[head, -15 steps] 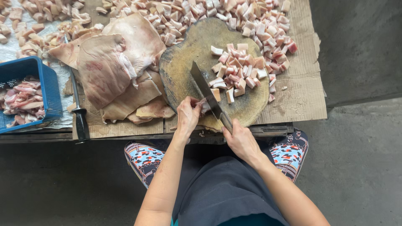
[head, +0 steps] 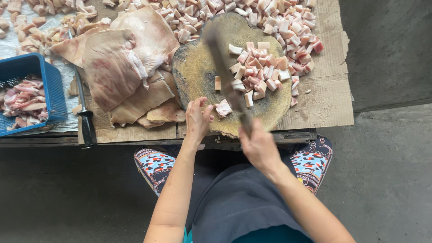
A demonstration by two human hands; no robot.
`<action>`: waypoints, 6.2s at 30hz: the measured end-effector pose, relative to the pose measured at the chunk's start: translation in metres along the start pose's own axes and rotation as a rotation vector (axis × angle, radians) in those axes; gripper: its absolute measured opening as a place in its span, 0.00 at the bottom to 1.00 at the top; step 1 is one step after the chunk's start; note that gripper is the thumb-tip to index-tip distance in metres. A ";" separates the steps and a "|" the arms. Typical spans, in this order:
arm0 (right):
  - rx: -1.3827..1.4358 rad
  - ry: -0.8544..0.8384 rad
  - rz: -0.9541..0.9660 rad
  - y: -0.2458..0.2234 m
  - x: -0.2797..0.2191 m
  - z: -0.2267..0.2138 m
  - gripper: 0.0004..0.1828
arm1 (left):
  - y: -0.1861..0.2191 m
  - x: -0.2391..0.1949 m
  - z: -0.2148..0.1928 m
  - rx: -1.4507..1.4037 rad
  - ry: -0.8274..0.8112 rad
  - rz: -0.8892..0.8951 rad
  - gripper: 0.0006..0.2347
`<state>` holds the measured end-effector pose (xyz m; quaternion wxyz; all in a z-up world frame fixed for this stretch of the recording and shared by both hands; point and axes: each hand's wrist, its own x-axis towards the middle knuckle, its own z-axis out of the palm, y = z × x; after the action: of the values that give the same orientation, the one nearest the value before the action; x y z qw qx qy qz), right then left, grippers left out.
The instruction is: The person uses a cleaver to cut strips of pork belly into small cubes on a wooden cutting board. The person repeatedly slices the meat and moves the cut pieces aside on the board.
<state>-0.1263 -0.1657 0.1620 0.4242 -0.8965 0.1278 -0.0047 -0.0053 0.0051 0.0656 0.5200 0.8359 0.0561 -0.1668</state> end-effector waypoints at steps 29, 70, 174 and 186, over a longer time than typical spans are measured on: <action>-0.153 0.334 0.252 0.112 0.029 -0.056 0.21 | 0.047 0.071 0.111 0.370 -0.138 0.039 0.52; 0.125 0.072 0.520 0.098 0.183 -0.097 0.22 | 0.162 0.352 0.071 0.608 0.084 0.459 0.43; 0.111 -0.018 0.488 0.097 0.019 -0.052 0.24 | 0.027 0.008 0.032 -0.608 -0.017 -0.245 0.19; 0.074 -0.020 0.451 0.096 0.016 -0.051 0.26 | -0.008 0.028 0.024 -0.179 -0.122 -0.079 0.15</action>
<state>-0.1387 -0.2665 0.1206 0.4485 -0.8290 0.3205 0.0943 0.0138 -0.0151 0.0399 0.5878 0.7716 0.0720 -0.2323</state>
